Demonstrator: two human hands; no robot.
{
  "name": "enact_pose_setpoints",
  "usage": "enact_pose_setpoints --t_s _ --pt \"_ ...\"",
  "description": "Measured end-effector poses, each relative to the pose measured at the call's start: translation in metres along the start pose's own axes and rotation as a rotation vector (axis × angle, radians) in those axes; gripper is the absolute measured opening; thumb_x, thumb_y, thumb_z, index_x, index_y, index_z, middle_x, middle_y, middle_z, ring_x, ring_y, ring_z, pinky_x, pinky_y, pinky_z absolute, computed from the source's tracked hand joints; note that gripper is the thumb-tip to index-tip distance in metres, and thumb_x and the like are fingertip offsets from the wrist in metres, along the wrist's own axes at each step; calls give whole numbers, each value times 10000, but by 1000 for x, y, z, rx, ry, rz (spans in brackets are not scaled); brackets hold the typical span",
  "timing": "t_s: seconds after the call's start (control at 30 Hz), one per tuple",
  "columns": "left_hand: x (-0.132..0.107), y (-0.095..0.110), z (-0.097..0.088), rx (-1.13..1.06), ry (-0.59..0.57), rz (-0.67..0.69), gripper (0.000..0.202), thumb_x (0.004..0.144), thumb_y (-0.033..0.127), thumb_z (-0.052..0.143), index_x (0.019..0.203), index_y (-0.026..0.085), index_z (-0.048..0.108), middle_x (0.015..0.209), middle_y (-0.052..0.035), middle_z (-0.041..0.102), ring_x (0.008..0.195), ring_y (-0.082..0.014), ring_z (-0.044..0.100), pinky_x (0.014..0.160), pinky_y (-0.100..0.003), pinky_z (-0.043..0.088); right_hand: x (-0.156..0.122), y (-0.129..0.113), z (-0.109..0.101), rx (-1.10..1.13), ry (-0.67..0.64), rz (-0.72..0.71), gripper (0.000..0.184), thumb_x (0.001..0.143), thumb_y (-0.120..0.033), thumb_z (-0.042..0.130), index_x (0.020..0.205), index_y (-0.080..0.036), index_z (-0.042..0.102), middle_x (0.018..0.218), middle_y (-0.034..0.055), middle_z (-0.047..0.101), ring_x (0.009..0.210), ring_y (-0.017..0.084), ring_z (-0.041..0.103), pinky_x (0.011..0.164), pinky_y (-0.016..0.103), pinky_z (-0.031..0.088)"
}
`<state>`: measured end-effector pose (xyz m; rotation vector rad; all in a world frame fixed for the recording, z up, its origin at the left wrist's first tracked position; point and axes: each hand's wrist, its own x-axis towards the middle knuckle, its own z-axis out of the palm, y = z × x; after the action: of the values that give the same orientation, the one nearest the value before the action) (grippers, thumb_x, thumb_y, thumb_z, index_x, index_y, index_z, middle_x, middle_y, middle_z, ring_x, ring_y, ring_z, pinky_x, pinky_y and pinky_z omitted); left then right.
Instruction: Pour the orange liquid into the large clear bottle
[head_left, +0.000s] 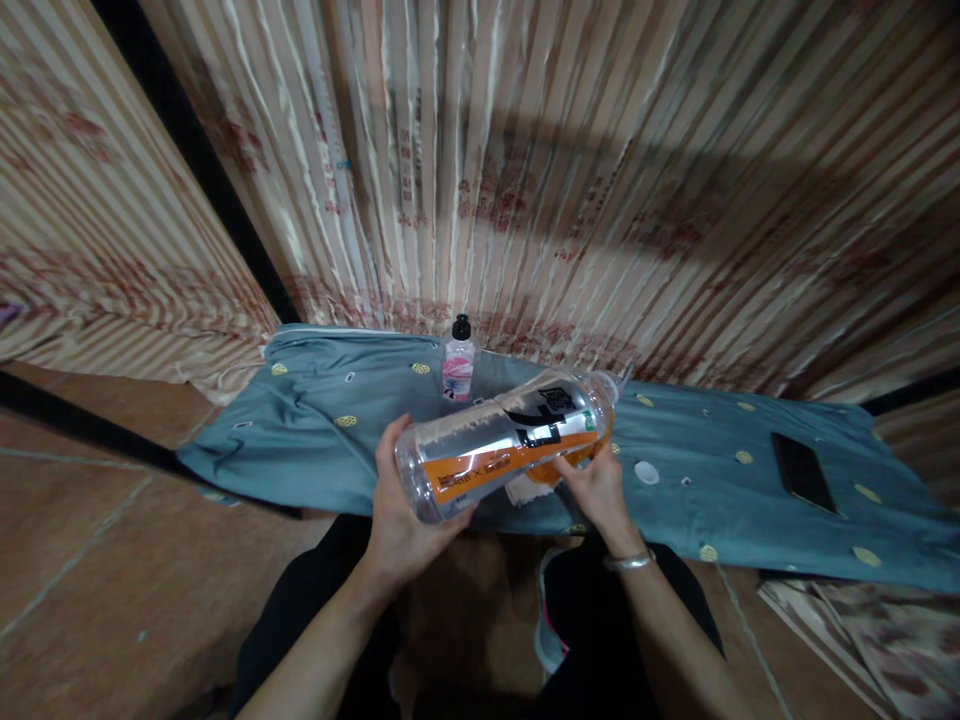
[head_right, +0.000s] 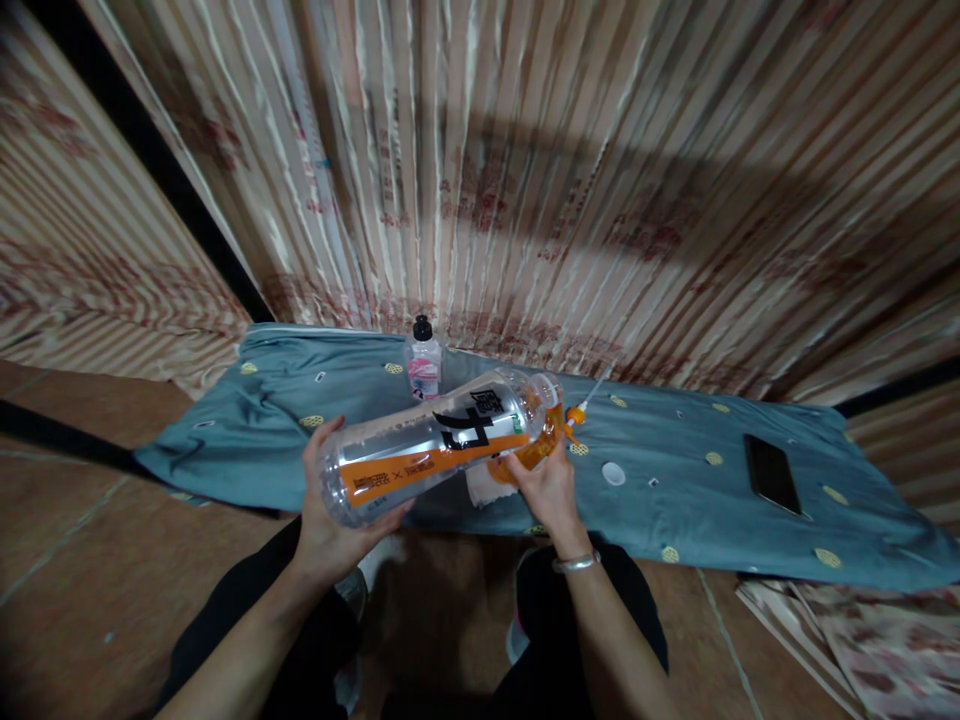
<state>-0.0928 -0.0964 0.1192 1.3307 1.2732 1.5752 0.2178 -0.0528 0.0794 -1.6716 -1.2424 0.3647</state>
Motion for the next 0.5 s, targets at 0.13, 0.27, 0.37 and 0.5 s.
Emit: enact_pose_setpoints --t_s 0.13,0.27,0.37,0.5 --pt "1 4 -3 -31 -3 -25 1214 622 448 1194 1664 372 575 1303 -29 802 1127 -379 900 1102 -609 812 0 1 1 -11 0 7 958 746 -892 943 1419 -241 740 1239 228 977 1132 511 955 979 647 798" --pt "2 4 -4 -20 -6 -26 1223 624 494 1199 1668 374 572 1290 -27 794 1134 -380 898 1129 -619 801 0 1 1 0 0 15 953 742 -934 928 1388 -261 734 1208 208 979 1081 498 954 931 629 801" --pt "2 2 -4 -6 5 -7 1228 622 505 1200 1670 372 575 1320 -35 800 1146 -385 905 1130 -623 807 0 1 1 -2 0 2 955 750 -954 916 1384 -265 728 1208 208 978 1081 489 954 942 622 800" --pt "0 -2 -1 6 11 24 1240 623 425 1192 1692 379 566 1323 -37 813 1114 -379 913 1067 -597 835 0 -2 1 -11 6 18 947 725 -917 932 1376 -262 722 1206 218 979 1083 500 958 950 634 802"
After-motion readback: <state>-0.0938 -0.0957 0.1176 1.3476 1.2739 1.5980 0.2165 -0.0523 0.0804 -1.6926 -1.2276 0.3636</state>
